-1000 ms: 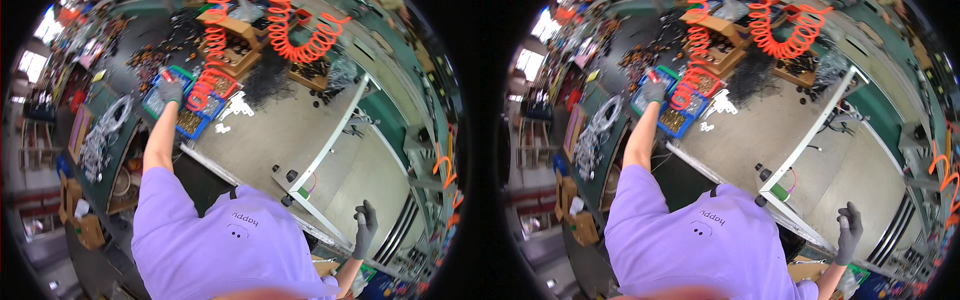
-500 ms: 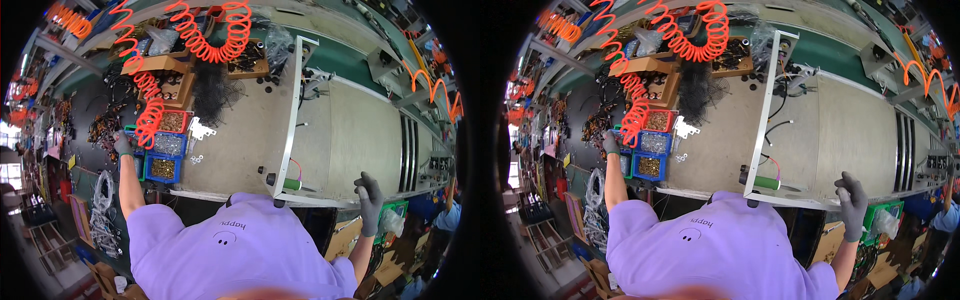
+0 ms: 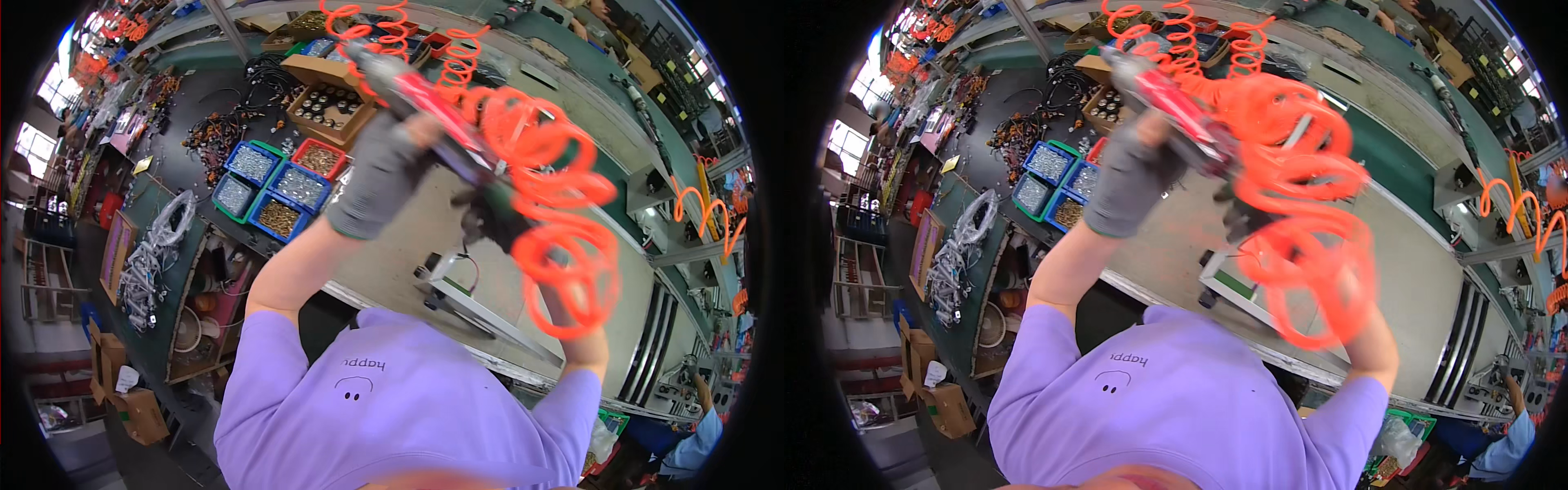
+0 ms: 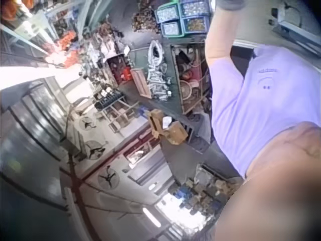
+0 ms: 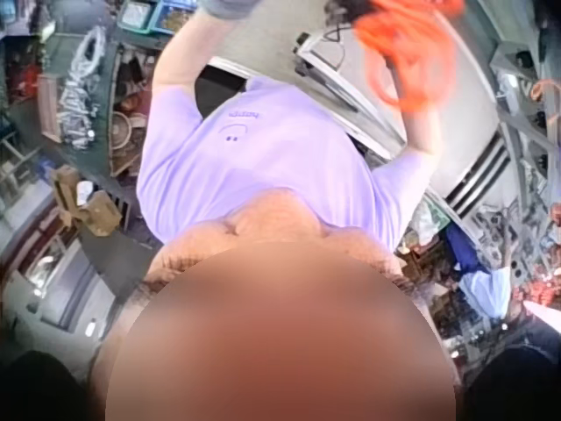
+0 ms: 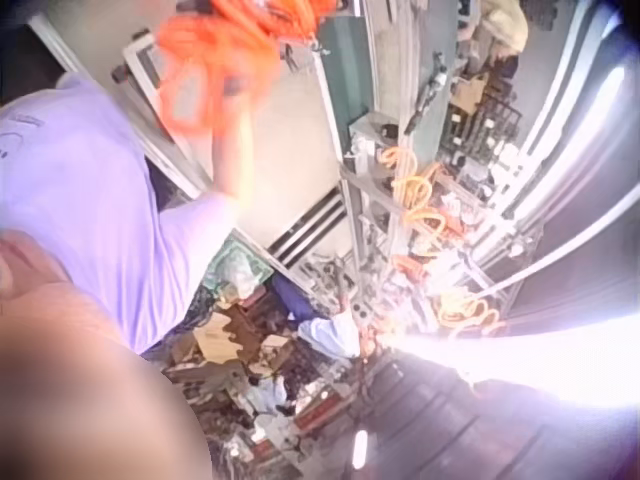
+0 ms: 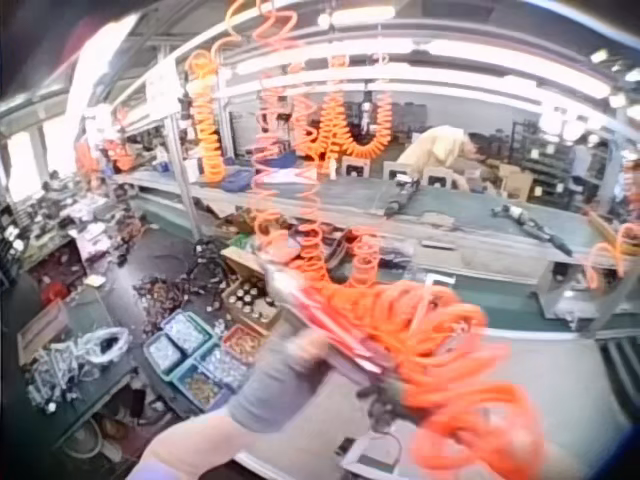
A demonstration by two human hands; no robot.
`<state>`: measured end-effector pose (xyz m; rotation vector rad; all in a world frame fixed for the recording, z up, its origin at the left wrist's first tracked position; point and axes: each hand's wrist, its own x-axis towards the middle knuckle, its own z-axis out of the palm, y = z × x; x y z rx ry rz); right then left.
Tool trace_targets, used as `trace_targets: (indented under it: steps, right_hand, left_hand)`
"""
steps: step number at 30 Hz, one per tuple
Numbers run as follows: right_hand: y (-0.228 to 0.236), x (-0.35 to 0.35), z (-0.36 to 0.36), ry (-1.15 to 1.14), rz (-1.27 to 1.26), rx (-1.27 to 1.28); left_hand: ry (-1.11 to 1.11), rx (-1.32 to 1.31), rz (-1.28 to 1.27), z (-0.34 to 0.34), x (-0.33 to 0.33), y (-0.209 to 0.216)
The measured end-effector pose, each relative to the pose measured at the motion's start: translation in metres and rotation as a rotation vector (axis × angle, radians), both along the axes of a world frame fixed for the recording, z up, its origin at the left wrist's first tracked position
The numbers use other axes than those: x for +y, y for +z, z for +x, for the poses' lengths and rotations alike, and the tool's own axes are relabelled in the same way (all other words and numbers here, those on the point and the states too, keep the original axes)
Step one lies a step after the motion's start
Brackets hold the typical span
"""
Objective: The recorder assembles a metal control panel using pneumatic tools, screws, and electronic components in a workshop.
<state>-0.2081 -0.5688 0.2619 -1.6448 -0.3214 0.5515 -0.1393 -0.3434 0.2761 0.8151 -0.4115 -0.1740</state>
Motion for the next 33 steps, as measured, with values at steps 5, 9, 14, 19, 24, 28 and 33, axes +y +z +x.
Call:
trace_targets:
  steps: [5, 9, 14, 19, 24, 28, 33]
  right_hand:
    - [0.032, -0.033, -0.011, -0.159, 0.284, 0.184]
    - [0.010, -0.086, -0.036, -0.224, 0.157, 0.373]
    - [-0.024, -0.141, -0.054, -0.216, 0.188, 0.346]
    - [-0.063, -0.159, -0.061, -0.125, -0.090, 0.505]
    - [-0.134, -0.170, -0.070, 0.133, -0.126, 0.621]
    - [-0.159, -0.167, -0.073, 0.313, -0.155, 0.437]
    - [-0.161, -0.160, -0.066, 0.368, -0.155, 0.489]
  left_hand:
    - [-0.166, -0.019, 0.346, -0.051, -0.082, -0.013]
    - [0.005, -0.182, 0.479, -0.076, -0.133, -0.021]
    - [0.238, -0.465, 0.994, -0.071, -0.088, -0.019]
    - [0.438, 0.116, 1.004, -0.059, -0.009, -0.082]
    - [0.361, 0.458, 1.067, -0.084, 0.004, -0.150]
    - [0.185, 0.510, 0.999, -0.097, 0.004, -0.185]
    - [0.002, 0.647, 0.809, -0.105, 0.034, -0.227]
